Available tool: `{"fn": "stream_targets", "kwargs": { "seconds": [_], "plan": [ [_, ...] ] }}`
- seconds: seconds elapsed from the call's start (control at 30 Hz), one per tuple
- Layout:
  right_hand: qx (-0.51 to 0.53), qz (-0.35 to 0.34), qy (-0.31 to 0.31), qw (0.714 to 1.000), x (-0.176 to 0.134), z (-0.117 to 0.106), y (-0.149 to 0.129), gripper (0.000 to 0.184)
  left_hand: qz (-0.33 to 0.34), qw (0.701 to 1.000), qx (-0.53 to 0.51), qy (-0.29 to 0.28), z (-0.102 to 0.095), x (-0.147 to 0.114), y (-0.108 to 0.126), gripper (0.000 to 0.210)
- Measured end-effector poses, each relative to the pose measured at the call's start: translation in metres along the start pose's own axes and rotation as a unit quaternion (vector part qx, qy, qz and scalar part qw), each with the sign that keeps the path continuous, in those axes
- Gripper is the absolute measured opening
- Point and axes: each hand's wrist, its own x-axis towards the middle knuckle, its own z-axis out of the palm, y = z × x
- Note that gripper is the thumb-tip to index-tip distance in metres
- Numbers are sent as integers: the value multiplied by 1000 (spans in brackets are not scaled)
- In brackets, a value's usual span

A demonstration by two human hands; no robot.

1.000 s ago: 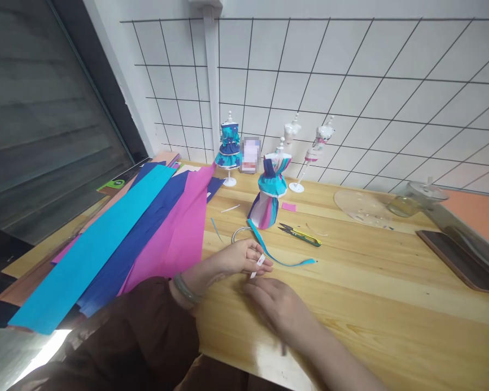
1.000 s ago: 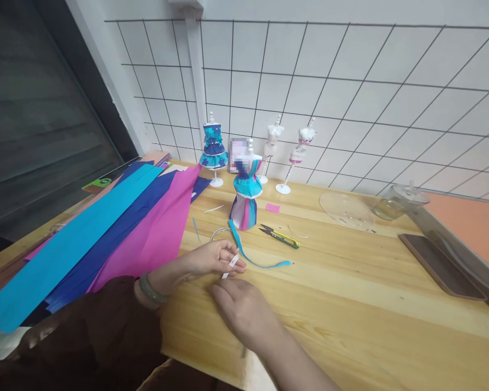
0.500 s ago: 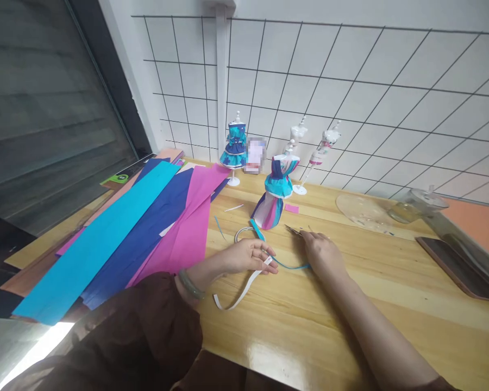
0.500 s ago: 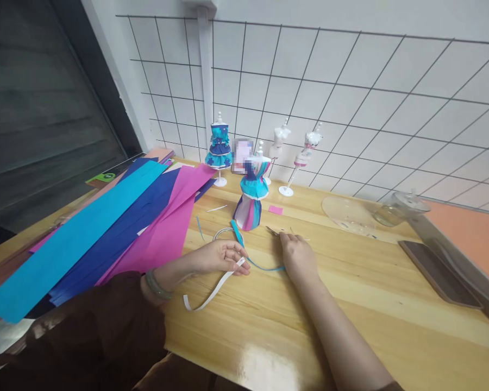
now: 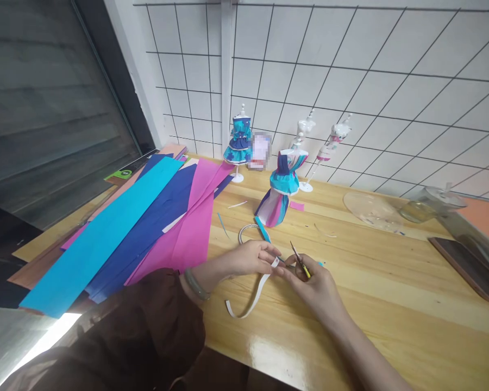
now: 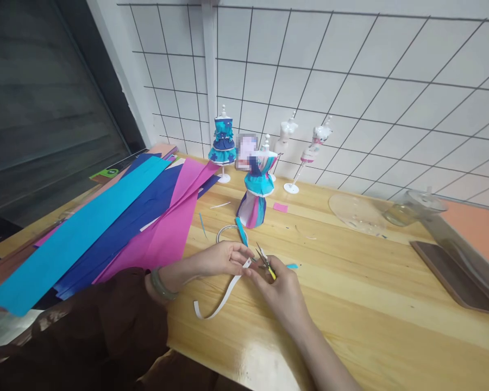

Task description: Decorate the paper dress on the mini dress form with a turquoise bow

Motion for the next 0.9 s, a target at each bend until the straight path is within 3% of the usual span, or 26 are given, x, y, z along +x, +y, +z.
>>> {"fn": "stream_targets", "kwargs": {
  "seconds": [0.13,0.33,0.53,0.9],
  "plan": [
    [-83,-54,-25,995,0,5,12,21,2,1000,9,5,3,0,2,39],
    [-161,-110,-24,980,-1,3,20,26,-9,998,54,11,7,-2,5,41],
    [-76,-32,-40,996,4,1,17,29,-6,998,34,-54,4,-4,4,44],
    [37,54,-11,998,9,-1,11,28,-41,994,50,-82,-4,-2,1,49]
  ]
}}
